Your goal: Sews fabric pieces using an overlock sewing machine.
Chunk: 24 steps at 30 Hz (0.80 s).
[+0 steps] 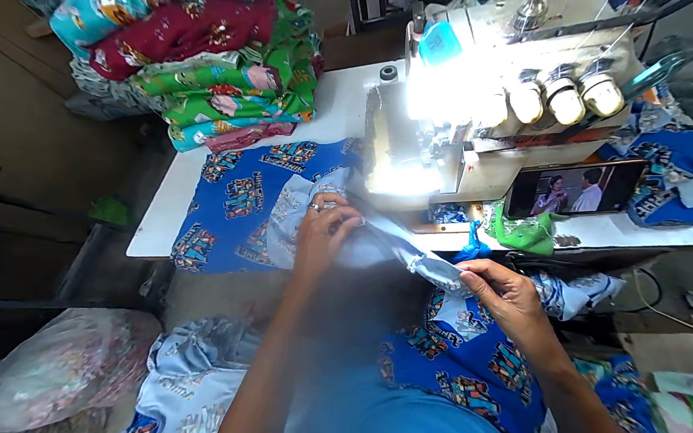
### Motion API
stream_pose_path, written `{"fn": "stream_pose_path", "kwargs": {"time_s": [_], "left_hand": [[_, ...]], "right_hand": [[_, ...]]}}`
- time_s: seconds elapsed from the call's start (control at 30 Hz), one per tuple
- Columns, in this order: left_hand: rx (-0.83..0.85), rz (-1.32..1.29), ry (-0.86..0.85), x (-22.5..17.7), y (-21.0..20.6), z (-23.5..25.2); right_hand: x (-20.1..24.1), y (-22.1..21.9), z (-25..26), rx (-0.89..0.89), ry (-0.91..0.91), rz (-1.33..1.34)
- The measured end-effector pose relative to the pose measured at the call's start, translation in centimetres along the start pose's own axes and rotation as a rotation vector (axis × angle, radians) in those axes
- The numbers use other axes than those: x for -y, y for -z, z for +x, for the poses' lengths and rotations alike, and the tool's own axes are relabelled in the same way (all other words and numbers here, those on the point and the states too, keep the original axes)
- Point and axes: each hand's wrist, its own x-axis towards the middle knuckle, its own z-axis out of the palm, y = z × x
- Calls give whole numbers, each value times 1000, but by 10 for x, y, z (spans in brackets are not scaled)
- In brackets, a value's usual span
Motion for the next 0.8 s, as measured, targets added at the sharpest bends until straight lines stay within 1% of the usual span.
{"fn": "stream_pose_path", "kwargs": {"time_s": [0.1, 0.17, 0.27, 0.33, 0.37, 0.5, 0.57, 0.63, 0.67, 0.7, 0.73, 0.8], "left_hand": [[63, -50, -7, -28, 19, 14], [100, -44, -53, -49, 23, 25], [160, 44, -223, -70, 22, 40], [158, 88, -330, -77, 17, 48], [151, 98, -352, -78, 15, 50], [123, 104, -333, -83, 12, 53], [42, 103, -280, -82, 13, 50], [-48, 93, -239, -82, 15, 44], [-67, 70, -230, -85, 16, 39], [-49, 40, -222, -86, 15, 33], [7, 20, -215, -86, 14, 27], [226, 55, -150, -81, 15, 22]], "right_hand": [[-15, 8, 6, -47, 33, -487], [-12, 4, 16, -43, 85, -606], [7, -11, 36, -45, 150, -530], [16, -22, 51, -46, 184, -432], [18, -27, 59, -40, 194, -387], [16, -45, 77, 12, 206, -292], [16, -51, 81, 4, 246, -305], [24, -55, 87, -35, 292, -335], [31, -56, 92, -57, 307, -353], [40, -57, 97, -70, 307, -370], [51, -58, 103, -69, 292, -388], [77, -59, 114, -39, 256, -431]]}}
